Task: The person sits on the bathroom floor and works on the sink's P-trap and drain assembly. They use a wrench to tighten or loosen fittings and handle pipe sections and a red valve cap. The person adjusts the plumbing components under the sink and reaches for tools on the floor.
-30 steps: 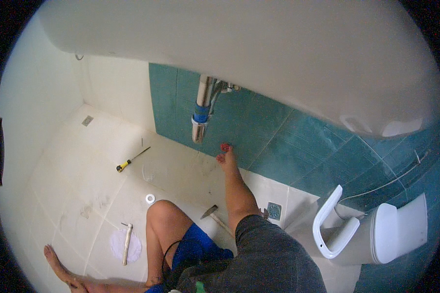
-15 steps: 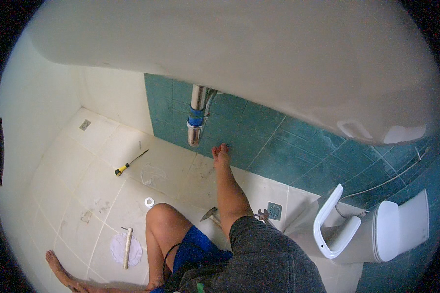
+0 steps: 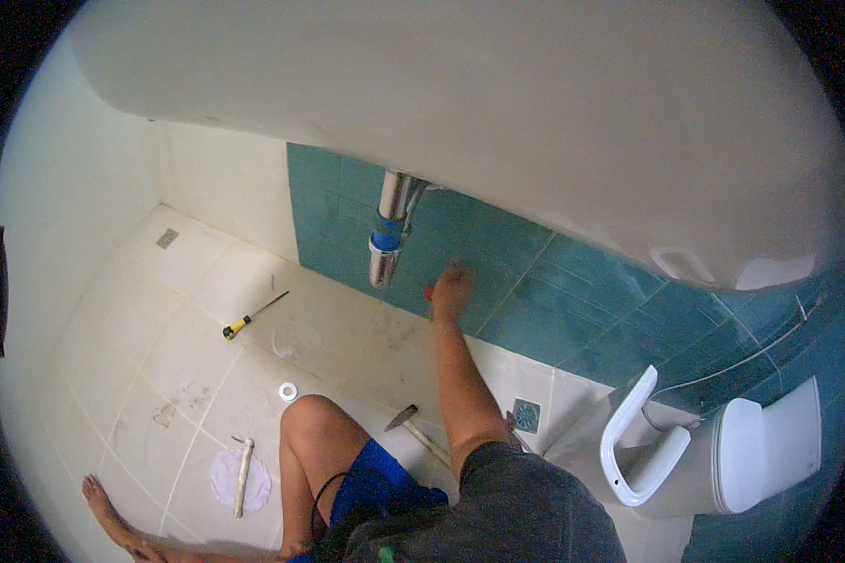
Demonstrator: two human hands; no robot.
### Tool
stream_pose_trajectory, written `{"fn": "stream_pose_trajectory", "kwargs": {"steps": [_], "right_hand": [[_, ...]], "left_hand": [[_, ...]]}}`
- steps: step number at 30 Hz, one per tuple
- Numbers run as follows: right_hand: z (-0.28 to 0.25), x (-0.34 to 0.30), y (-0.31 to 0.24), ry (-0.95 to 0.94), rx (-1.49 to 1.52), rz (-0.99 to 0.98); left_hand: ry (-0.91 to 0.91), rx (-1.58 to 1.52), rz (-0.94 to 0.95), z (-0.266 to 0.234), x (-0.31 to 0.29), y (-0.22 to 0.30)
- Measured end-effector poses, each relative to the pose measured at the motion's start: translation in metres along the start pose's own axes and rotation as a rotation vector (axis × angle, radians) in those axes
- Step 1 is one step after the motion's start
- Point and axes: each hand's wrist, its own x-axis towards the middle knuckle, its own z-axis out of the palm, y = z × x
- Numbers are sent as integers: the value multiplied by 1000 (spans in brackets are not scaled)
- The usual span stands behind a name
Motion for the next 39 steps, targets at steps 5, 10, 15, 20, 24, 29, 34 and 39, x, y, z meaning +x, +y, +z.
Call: {"fn": "stream_pose_trajectory", "kwargs": {"steps": [5, 10, 15, 20, 24, 29, 34, 39], "right_hand": [[-108, 48, -176, -298, 1028, 297], [-121, 97, -185, -456, 1307, 283], [-100, 83, -186, -518, 1666, 425], [-93, 80, -183, -659, 1838, 421], [-81, 84, -179, -757, 1992, 312], [-83, 70, -185, -685, 2019, 391], [-63, 52, -142, -444, 1393, 502], [-21, 19, 10, -347, 803, 693]], "left_hand": [[-28, 56, 8, 4, 14, -21], [11, 25, 24, 21, 7, 23], [-28, -12, 13, 15, 11, -12], [-4, 2, 27, 18, 12, 1], [-7, -36, 38, 20, 11, 9], [-25, -44, 97, 16, 11, -4], [-66, -140, 95, 23, 2, -22], [-62, -75, 120, 80, 44, -40]]}}
